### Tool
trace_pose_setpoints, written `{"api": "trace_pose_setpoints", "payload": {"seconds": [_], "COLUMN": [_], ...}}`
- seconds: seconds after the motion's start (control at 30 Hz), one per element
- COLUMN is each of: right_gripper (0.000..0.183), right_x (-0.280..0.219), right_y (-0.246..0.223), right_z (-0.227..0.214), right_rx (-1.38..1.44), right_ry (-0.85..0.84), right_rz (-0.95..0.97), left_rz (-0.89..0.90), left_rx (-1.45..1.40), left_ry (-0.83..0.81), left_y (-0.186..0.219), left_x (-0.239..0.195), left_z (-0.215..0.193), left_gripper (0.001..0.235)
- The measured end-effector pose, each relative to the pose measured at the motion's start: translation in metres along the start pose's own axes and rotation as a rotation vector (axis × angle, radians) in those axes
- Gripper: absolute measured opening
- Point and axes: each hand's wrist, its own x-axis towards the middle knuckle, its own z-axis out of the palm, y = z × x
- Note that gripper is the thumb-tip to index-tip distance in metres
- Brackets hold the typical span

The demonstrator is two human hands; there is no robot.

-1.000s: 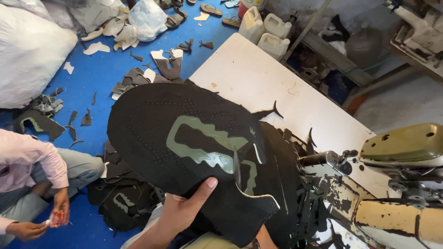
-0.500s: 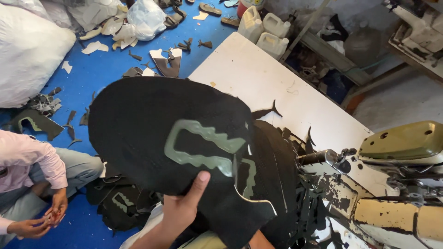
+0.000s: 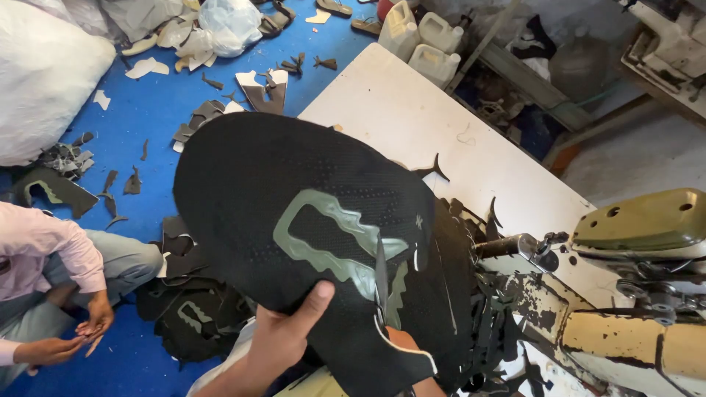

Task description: The person trims excess material from black fabric shoe upper components using scissors.

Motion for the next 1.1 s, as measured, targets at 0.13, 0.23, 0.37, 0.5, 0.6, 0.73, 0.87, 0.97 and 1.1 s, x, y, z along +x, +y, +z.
{"api": "trace_pose_setpoints", "payload": {"seconds": [0.13,0.23,0.37,0.5,0.6,0.73,0.87,0.97,1.1], "right_gripper": [0.032,0.039,0.027,0.051,0.056,0.025,0.03,0.035,0.045], "right_x": [0.038,0.018,0.024,0.027,0.026,0.006,0.003,0.001,-0.001], "right_y": [-0.199,-0.28,-0.248,-0.231,-0.251,-0.348,-0.358,-0.357,-0.357], "right_z": [0.137,0.219,0.183,0.165,0.182,0.266,0.271,0.262,0.264], "right_rx": [0.03,-0.196,-0.275,-0.452,-0.546,-0.453,-0.466,-0.574,-0.599], "right_ry": [-0.001,-0.187,-0.31,-0.123,-0.082,-0.157,-0.118,-0.077,-0.104], "right_rz": [0.0,-0.247,-0.347,-0.266,-0.332,-0.021,-0.008,0.019,0.051], "left_rz": [0.051,0.114,0.17,0.218,0.15,0.08,0.086,0.128,0.15], "left_rx": [-0.003,-0.018,0.022,0.14,0.142,0.108,0.126,0.146,0.145], "left_ry": [0.024,0.012,-0.009,-0.074,-0.116,-0.133,-0.183,-0.183,-0.228], "left_y": [0.019,0.032,0.032,0.015,0.024,0.05,0.056,0.069,0.076], "left_x": [0.006,0.009,0.005,-0.001,0.001,0.012,0.021,0.027,0.029], "left_z": [-0.001,0.002,0.01,0.008,0.004,0.001,-0.006,-0.001,-0.001], "left_gripper": [0.025,0.033,0.036,0.032,0.029,0.039,0.042,0.045,0.04]}}
